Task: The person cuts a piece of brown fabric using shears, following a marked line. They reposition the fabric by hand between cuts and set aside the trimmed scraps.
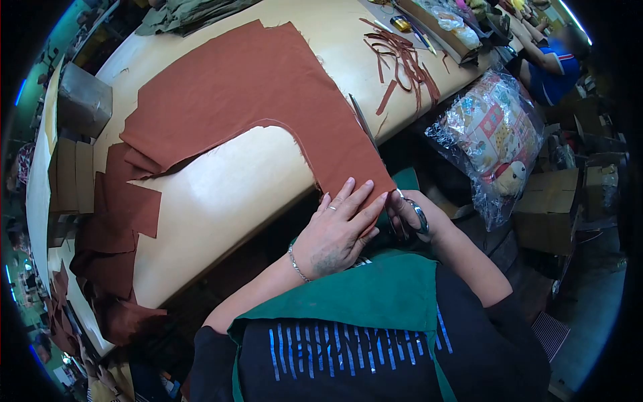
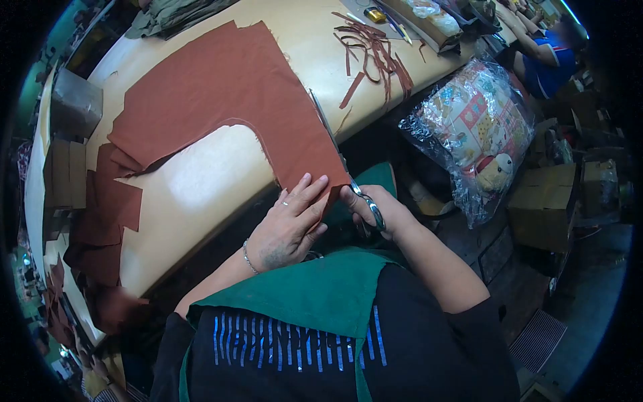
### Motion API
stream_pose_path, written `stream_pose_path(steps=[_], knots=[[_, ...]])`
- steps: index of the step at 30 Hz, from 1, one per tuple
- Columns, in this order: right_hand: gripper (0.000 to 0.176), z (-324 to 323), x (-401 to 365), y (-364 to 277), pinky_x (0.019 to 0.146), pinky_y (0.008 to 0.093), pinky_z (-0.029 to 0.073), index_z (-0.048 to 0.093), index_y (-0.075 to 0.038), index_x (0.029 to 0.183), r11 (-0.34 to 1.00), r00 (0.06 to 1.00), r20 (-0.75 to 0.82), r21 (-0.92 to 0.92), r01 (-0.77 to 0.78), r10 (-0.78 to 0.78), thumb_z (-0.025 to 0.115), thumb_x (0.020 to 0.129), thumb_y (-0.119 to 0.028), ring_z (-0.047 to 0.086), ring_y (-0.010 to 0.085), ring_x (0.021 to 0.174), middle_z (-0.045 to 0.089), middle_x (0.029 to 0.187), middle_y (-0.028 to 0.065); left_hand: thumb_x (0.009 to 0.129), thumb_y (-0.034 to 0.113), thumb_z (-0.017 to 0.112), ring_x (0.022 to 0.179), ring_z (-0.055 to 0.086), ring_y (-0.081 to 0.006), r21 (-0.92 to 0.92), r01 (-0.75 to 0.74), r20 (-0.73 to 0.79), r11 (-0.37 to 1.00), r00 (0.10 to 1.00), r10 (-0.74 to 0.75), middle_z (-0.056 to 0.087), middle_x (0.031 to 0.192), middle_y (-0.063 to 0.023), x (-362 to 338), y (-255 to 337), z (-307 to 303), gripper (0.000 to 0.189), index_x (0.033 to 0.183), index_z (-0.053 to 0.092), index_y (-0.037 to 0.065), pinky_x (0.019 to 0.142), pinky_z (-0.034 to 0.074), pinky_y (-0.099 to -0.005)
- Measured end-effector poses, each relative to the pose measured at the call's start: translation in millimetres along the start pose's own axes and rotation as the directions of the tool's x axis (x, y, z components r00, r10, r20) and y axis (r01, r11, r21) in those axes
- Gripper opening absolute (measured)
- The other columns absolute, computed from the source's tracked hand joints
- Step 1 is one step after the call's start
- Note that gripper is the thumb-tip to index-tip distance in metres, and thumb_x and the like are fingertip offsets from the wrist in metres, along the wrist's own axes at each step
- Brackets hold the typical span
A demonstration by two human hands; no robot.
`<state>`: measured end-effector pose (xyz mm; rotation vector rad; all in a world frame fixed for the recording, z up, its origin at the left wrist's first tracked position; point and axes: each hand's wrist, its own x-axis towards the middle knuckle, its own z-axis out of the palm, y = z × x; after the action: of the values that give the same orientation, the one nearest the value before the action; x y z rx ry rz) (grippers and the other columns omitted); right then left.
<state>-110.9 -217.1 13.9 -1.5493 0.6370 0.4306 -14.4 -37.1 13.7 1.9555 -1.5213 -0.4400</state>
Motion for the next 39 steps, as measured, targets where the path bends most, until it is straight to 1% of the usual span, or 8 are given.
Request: stream_pose_path(steps=[9, 15, 21, 24, 27, 33, 36, 39], knots=[[0.066, -1.2, 4.3, 6.4, 0.045, 0.0235, 0.038, 0.05, -0.003, 0.071, 0.999, 0.999, 0.013, 0.0, 0.041, -0.041, 0.047, 0.07, -0.069, 0.046, 0.0102, 0.052, 0.049, 0.059, 0.0032, 0.082, 0.014, 0.05, 0.125, 0.025, -0.0383, -0.093, 0.01, -0.024, 0.996, 1.0, -0.012, 0.028, 0.136, -0.0141, -5.2, -0.5, -2.1, 0.051, 0.131, 0.034, 0.015, 0.098, 0.026, -0.0531], [0.062, 2.2, 12.3, 6.1, 0.039, 0.024, 0.038, 0.048, -0.004, 0.069, 0.998, 1.0, -0.005, 0.07, -0.006, 0.007, 0.047, 0.073, -0.066, 0.048, 0.0123, 0.044, 0.048, 0.056, 0.0039, 0.083, 0.014, 0.048, 0.126, 0.024, -0.0385, -0.16, 0.004, -0.005, 0.987, 1.0, -0.005, 0.028, 0.137, -0.0136, -8.3, -2.4, -3.7, 0.051, 0.132, 0.033, 0.016, 0.098, 0.025, -0.054], [0.058, 6.3, 10.6, 8.2, 0.036, 0.0238, 0.037, 0.048, -0.004, 0.069, 0.999, 0.998, -0.062, 0.038, -0.008, 0.01, 0.05, 0.075, -0.062, 0.047, 0.0112, 0.041, 0.047, 0.054, 0.0033, 0.084, 0.016, 0.047, 0.127, 0.023, -0.0383, -0.195, 0.004, -0.001, 0.981, 1.0, -0.004, 0.027, 0.137, -0.0131, -10.0, -4.4, -4.7, 0.05, 0.132, 0.033, 0.016, 0.098, 0.023, -0.0551], [0.057, 9.3, 10.0, 8.4, 0.035, 0.0232, 0.036, 0.048, -0.004, 0.068, 0.999, 0.994, -0.113, -0.044, -0.017, 0.012, 0.051, 0.075, -0.061, 0.046, 0.0106, 0.039, 0.047, 0.054, 0.0028, 0.084, 0.017, 0.046, 0.127, 0.022, -0.0376, -0.206, 0.0, 0.004, 0.978, 1.0, 0.001, 0.027, 0.137, -0.0126, -10.0, -6.1, -4.7, 0.05, 0.132, 0.033, 0.016, 0.099, 0.023, -0.0547], [0.056, 9.1, 9.2, 9.6, 0.037, 0.0238, 0.037, 0.047, -0.005, 0.065, 0.999, 0.996, -0.086, -0.034, -0.001, -0.002, 0.049, 0.076, -0.06, 0.047, 0.0106, 0.041, 0.047, 0.054, 0.0025, 0.084, 0.018, 0.046, 0.127, 0.022, -0.0371, -0.228, -0.014, -0.005, 0.974, 1.0, 0.013, 0.027, 0.137, -0.0124, -10.6, -7.3, -5.3, 0.049, 0.132, 0.034, 0.016, 0.099, 0.023, -0.0539], [0.068, 4.4, 22.6, 0.4, 0.044, 0.0241, 0.037, 0.046, -0.007, 0.063, 0.999, 0.999, -0.024, 0.032, 0.044, -0.043, 0.039, 0.069, -0.074, 0.047, 0.0118, 0.048, 0.046, 0.056, 0.003, 0.085, 0.023, 0.046, 0.128, 0.02, -0.035, -0.231, -0.087, 0.023, 0.969, 0.995, 0.095, 0.025, 0.138, -0.012, -14.7, -11.4, -3.2, 0.049, 0.132, 0.034, 0.016, 0.1, 0.021, -0.0528], [0.072, 2.9, 36.6, 2.6, 0.046, 0.0239, 0.037, 0.045, -0.007, 0.063, 0.999, 0.998, -0.028, 0.015, 0.049, -0.048, 0.036, 0.066, -0.079, 0.047, 0.0119, 0.049, 0.045, 0.056, 0.003, 0.084, 0.028, 0.05, 0.124, 0.029, -0.0368, -0.148, -0.144, -0.039, 0.978, 0.989, 0.14, 0.031, 0.135, -0.0128, -15.6, -13.7, -1.7, 0.05, 0.131, 0.035, 0.019, 0.09, 0.035, -0.0556], [0.072, 4.2, 38.4, 4.9, 0.045, 0.0241, 0.038, 0.045, -0.007, 0.063, 0.997, 0.996, -0.036, -0.006, 0.076, -0.076, 0.037, 0.066, -0.078, 0.047, 0.0115, 0.047, 0.044, 0.055, 0.0023, 0.084, 0.029, 0.049, 0.124, 0.029, -0.036, -0.154, -0.123, -0.035, 0.98, 0.992, 0.119, 0.03, 0.135, -0.012, -17.7, -14.7, -3.2, 0.05, 0.131, 0.034, 0.019, 0.091, 0.034, -0.0559]])
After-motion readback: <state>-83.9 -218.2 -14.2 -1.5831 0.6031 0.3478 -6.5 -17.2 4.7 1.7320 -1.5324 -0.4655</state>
